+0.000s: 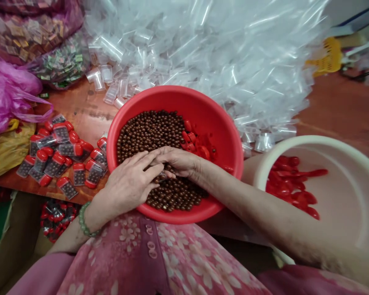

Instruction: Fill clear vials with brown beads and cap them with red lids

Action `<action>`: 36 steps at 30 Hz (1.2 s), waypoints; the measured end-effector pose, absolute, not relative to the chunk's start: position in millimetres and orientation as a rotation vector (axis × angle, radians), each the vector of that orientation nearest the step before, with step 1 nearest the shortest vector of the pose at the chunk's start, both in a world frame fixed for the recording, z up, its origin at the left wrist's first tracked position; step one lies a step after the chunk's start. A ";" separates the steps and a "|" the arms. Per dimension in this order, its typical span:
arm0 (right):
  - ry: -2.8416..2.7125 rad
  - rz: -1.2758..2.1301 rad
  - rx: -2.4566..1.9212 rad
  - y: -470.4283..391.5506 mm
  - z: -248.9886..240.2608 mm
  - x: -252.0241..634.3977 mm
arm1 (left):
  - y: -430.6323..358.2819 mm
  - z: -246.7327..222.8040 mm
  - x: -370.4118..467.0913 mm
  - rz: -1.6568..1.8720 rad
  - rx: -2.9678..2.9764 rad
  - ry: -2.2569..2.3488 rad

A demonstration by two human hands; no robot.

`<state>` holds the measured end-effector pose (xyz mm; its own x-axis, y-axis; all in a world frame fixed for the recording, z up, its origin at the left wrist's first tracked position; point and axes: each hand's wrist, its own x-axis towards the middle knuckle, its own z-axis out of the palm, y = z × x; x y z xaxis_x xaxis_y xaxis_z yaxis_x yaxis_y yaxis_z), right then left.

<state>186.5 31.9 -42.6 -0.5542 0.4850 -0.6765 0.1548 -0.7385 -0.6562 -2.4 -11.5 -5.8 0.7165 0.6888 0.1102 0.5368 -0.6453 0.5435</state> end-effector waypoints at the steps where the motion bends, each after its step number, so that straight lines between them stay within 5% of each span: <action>1: -1.003 2.391 -1.339 31.0 -41.3 186.2 | -8.6 -6.4 -0.2 0.445 2.421 0.925; 9: -1.231 2.204 -1.247 35.6 -30.7 195.9 | 8.2 6.1 5.6 0.755 1.871 0.851; 16: -1.892 1.601 -1.432 35.7 -1.4 209.7 | 14.0 8.2 2.1 0.684 1.820 0.937; 26: -2.429 0.381 -2.258 9.1 12.4 260.7 | 18.1 7.3 6.7 0.730 1.626 0.917; 36: -2.379 0.440 -2.429 -1.5 0.5 252.3 | 21.7 5.4 8.6 0.678 1.424 0.891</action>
<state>252.3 -1.5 0.5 0.0244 0.9270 -0.3743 0.9995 -0.0159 0.0258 8.6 21.7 5.4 0.5273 0.8421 -0.1132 0.1153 0.0611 0.9914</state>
